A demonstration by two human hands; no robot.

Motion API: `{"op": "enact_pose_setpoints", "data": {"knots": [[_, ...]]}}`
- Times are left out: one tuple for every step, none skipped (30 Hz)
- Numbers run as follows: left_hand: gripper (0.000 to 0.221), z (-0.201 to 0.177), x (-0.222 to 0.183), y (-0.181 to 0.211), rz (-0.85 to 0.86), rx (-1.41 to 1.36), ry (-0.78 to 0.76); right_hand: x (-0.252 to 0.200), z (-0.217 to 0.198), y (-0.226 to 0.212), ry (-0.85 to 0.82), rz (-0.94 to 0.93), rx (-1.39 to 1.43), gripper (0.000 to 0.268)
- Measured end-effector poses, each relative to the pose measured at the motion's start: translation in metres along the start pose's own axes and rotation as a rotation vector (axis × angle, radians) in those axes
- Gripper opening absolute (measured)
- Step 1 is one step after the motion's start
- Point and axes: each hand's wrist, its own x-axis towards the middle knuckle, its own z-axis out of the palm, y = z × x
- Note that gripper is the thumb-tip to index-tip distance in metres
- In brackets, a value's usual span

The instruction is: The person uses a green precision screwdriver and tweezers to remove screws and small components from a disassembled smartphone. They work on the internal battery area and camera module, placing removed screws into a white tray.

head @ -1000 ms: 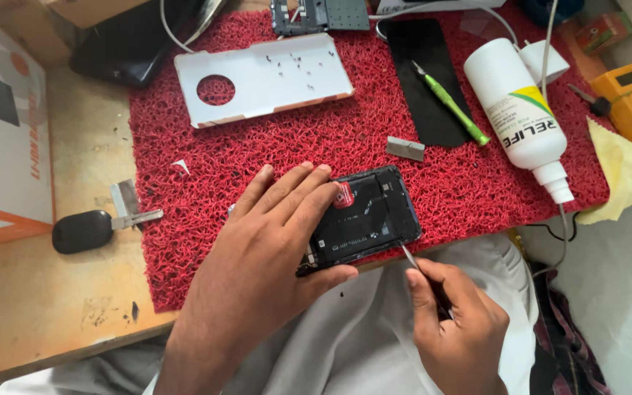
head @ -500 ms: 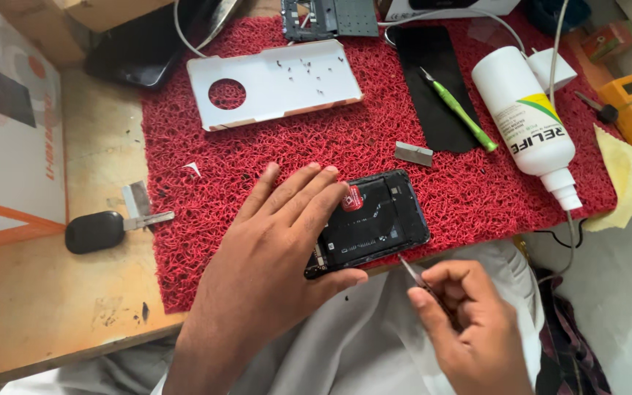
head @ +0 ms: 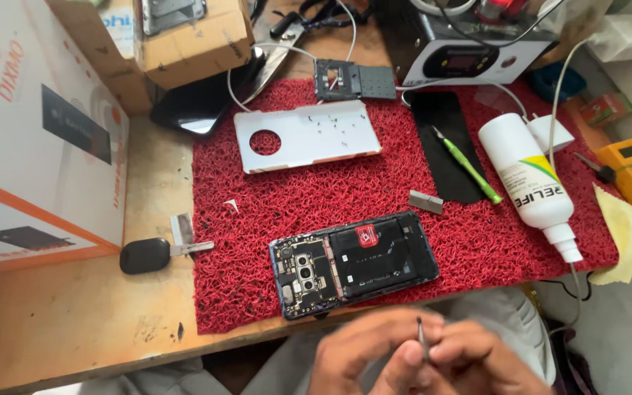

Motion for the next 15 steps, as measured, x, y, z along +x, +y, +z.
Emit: {"op": "enact_pose_setpoints", "data": {"knots": [[0.019,0.000,-0.004,-0.009,0.029,0.024,-0.004,0.002,-0.014,0.005,-0.218,-0.053,-0.015,0.013],[0.020,0.000,-0.010,-0.019,0.058,0.049,-0.009,0.002,-0.027,0.010,-0.435,-0.105,-0.030,0.013],[0.020,0.004,-0.014,-0.031,0.045,0.022,0.070,-0.007,-0.034,0.011,-0.441,-0.025,-0.139,0.014],[0.021,0.012,-0.024,-0.042,0.022,-0.006,0.153,-0.018,-0.046,0.008,-0.447,0.064,-0.241,0.015],[0.023,0.017,-0.035,-0.054,-0.001,-0.033,0.237,-0.027,-0.055,0.008,-0.453,0.154,-0.343,0.017],[0.024,0.023,-0.047,-0.064,-0.046,0.093,0.218,-0.034,-0.064,0.007,-0.428,0.154,-0.305,0.016],[0.026,0.027,-0.059,-0.074,-0.091,0.219,0.197,-0.037,-0.074,0.005,-0.403,0.154,-0.267,0.017],[0.029,0.027,-0.066,-0.084,-0.124,0.351,0.179,-0.034,-0.080,0.006,-0.380,0.140,-0.230,0.018],[0.028,0.027,-0.072,-0.092,-0.137,0.372,0.147,-0.029,-0.082,0.008,-0.519,0.155,-0.241,0.014],[0.027,0.026,-0.080,-0.097,-0.156,0.391,0.124,-0.025,-0.084,0.009,-0.695,0.161,-0.232,0.015],[0.026,0.025,-0.084,-0.100,-0.183,0.417,0.095,-0.021,-0.081,0.011,-0.841,0.153,-0.213,0.017],[0.025,0.023,-0.088,-0.102,-0.190,0.417,0.082,-0.019,-0.079,0.012,-0.910,0.173,-0.183,0.019],[0.024,0.020,-0.091,-0.100,-0.196,0.419,0.069,-0.017,-0.076,0.013,-0.983,0.194,-0.161,0.020],[0.022,0.015,-0.091,-0.097,-0.198,0.426,0.060,-0.013,-0.073,0.017,-1.054,0.211,-0.140,0.022],[0.021,0.010,-0.090,-0.093,-0.197,0.433,0.055,-0.010,-0.072,0.019,-1.071,0.221,-0.143,0.024]]}}
